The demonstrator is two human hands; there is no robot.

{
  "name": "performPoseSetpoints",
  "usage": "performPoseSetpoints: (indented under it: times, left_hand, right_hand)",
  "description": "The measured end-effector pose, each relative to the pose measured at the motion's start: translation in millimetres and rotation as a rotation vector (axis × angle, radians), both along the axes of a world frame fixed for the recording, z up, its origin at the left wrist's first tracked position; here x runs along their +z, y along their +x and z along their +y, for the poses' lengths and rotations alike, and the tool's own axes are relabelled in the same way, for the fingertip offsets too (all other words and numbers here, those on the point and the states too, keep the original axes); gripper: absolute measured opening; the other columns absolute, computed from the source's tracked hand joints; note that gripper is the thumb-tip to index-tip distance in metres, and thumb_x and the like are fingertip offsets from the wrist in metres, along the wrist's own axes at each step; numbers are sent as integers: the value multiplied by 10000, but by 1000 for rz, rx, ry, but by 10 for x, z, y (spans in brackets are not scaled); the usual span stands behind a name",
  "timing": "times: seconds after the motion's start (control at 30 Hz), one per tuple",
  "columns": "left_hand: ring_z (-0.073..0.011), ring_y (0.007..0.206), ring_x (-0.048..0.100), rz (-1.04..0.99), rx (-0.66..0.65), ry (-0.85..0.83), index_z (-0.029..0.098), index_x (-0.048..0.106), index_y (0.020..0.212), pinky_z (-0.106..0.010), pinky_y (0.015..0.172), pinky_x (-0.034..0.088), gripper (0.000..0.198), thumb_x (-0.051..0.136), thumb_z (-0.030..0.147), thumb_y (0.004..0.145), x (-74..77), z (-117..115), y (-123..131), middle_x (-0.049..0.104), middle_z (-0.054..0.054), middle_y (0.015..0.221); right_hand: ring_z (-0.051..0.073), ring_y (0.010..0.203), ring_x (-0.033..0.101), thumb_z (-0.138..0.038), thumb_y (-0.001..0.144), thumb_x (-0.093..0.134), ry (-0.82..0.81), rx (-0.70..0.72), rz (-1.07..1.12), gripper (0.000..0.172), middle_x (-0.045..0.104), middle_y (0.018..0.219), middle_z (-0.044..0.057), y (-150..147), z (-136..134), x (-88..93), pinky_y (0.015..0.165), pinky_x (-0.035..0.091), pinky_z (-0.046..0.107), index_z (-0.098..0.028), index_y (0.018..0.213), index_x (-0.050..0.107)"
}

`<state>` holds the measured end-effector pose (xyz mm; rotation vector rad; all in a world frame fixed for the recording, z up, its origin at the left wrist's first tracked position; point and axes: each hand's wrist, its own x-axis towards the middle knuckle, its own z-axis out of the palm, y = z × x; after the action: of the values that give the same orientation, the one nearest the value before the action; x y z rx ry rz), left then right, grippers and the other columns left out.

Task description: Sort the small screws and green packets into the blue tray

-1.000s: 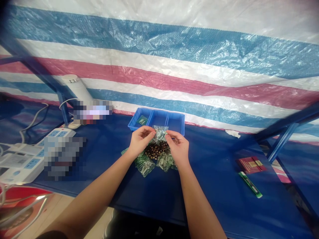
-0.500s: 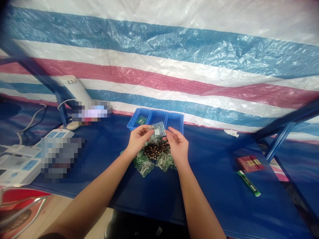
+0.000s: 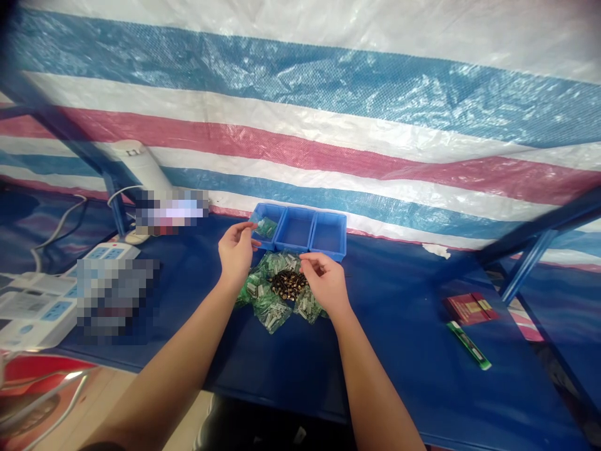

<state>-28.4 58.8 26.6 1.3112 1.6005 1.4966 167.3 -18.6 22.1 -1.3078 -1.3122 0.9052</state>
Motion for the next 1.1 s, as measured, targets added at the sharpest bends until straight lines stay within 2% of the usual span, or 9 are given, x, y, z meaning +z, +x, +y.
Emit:
performPoseSetpoints:
  times: [0.1, 0.23, 0.43, 0.6, 0.7, 0.8, 0.87, 0.97, 1.1]
  left_hand:
    - [-148, 649, 665, 16, 32, -9, 185, 616, 1090, -283, 673, 507, 283, 479, 328, 887, -11, 10, -10, 698, -66, 1051]
    - [-181, 664, 664, 113, 77, -32, 195, 573, 1241, -325, 744, 512, 411, 540, 333, 855, -36, 62, -99, 703, -38, 836]
    - [-205, 567, 635, 176, 10, -149, 194, 655, 1171, -331, 698, 503, 369, 524, 340, 858, -22, 93, -149, 632, 1, 551]
    - [-189, 666, 652, 332, 16, -47, 196, 674, 1076, -288, 716, 483, 327, 456, 359, 893, 46, -5, -39, 690, -22, 706]
    - [-186, 740, 653, 500, -97, -81, 197, 690, 929, -268, 720, 463, 279, 454, 340, 884, 62, -59, 33, 712, -38, 808]
    - [-214, 718, 642, 720, -267, -229, 200, 687, 757, -278, 654, 430, 292, 502, 403, 856, 33, -98, 94, 698, -57, 730]
    - [-225, 716, 640, 783, -328, -271, 200, 685, 732, -280, 618, 408, 318, 530, 455, 840, -2, -115, 124, 695, -70, 726]
    - [-212, 692, 631, 714, -411, -242, 201, 689, 781, -270, 575, 385, 292, 581, 470, 812, -46, -123, 152, 696, -65, 745]
    - [-165, 567, 562, 531, -497, -174, 196, 660, 757, -254, 530, 361, 192, 629, 385, 781, -46, -124, 177, 637, -17, 627]
  right_hand:
    - [189, 703, 622, -325, 871, 606, 74, 120, -273, 189, 697, 764, 32, -55, -48, -2, 660, 504, 331, -238, 991, 723]
    - [237, 944, 606, -231, 870, 608, 228, 204, -550, 205, 715, 933, 48, -141, -77, -24, 861, 490, 407, -263, 1046, 709]
    - [248, 988, 573, -217, 893, 575, 248, 146, -674, 191, 690, 1015, 63, -164, -54, -84, 905, 463, 418, -245, 1026, 709]
    - [303, 1119, 494, -289, 914, 548, 202, 44, -805, 219, 613, 1261, 70, -133, -56, -133, 948, 409, 484, -270, 1059, 711]
    - [327, 1142, 455, -333, 919, 544, 141, 50, -858, 279, 587, 1317, 60, -130, -61, -163, 936, 390, 518, -314, 1166, 673]
    - [320, 1137, 446, -320, 926, 530, 117, 55, -860, 291, 601, 1305, 53, -124, -57, -180, 935, 378, 514, -323, 1184, 663]
    - [315, 1134, 447, -297, 919, 535, 115, 50, -840, 288, 607, 1300, 53, -116, -47, -190, 936, 375, 509, -311, 1174, 668]
    - [316, 1125, 458, -276, 900, 558, 128, 64, -794, 289, 622, 1286, 66, -108, -27, -208, 921, 380, 510, -292, 1165, 672]
    - [318, 1107, 492, -253, 873, 584, 161, 67, -725, 270, 656, 1226, 67, -118, -11, -200, 916, 384, 515, -283, 1120, 686]
